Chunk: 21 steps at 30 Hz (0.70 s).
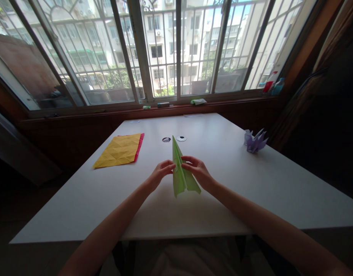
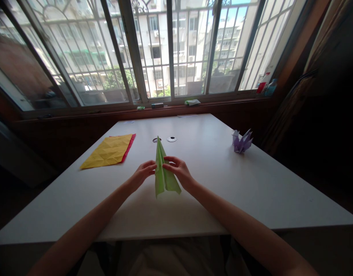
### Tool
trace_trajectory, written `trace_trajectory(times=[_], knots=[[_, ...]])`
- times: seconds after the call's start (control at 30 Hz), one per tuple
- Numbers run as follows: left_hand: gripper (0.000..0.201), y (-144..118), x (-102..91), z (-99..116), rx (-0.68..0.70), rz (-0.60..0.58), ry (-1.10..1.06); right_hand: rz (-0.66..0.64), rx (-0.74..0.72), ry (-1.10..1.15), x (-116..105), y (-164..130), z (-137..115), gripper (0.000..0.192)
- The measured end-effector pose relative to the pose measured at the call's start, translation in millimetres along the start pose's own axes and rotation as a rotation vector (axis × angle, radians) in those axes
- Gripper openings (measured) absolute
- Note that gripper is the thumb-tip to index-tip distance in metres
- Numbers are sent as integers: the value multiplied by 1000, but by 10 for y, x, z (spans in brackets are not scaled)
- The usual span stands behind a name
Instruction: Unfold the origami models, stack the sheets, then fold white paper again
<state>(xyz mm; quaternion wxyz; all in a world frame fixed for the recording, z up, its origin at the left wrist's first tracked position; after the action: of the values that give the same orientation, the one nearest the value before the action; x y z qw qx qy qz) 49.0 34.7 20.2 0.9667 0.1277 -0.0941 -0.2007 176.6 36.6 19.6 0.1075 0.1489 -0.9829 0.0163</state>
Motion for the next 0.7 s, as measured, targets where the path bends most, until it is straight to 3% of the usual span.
trace_trajectory(times=[0.23, 0.47, 0.7], knots=[[22, -6, -12, -2, -15, 0, 8, 18, -24, -14, -35, 15, 12, 34], [23, -18, 52, 9, -23, -89, 62, 74, -21, 17, -74, 23, 25, 36], [21, -14, -50, -77, -55, 5, 78, 98, -7, -78, -63, 17, -28, 27]])
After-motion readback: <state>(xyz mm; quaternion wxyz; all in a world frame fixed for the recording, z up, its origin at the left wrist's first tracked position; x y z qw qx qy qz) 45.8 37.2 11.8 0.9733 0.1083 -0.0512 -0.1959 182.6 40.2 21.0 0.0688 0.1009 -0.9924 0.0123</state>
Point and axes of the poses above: each hand's wrist, its own y-axis towards the middle knuckle, its own x-axis out of the palm, z = x × y, the point moved 7 cm from there along y, towards the middle knuckle, and after that the axes turned 10 degrees about x, right-handed, at the moved point
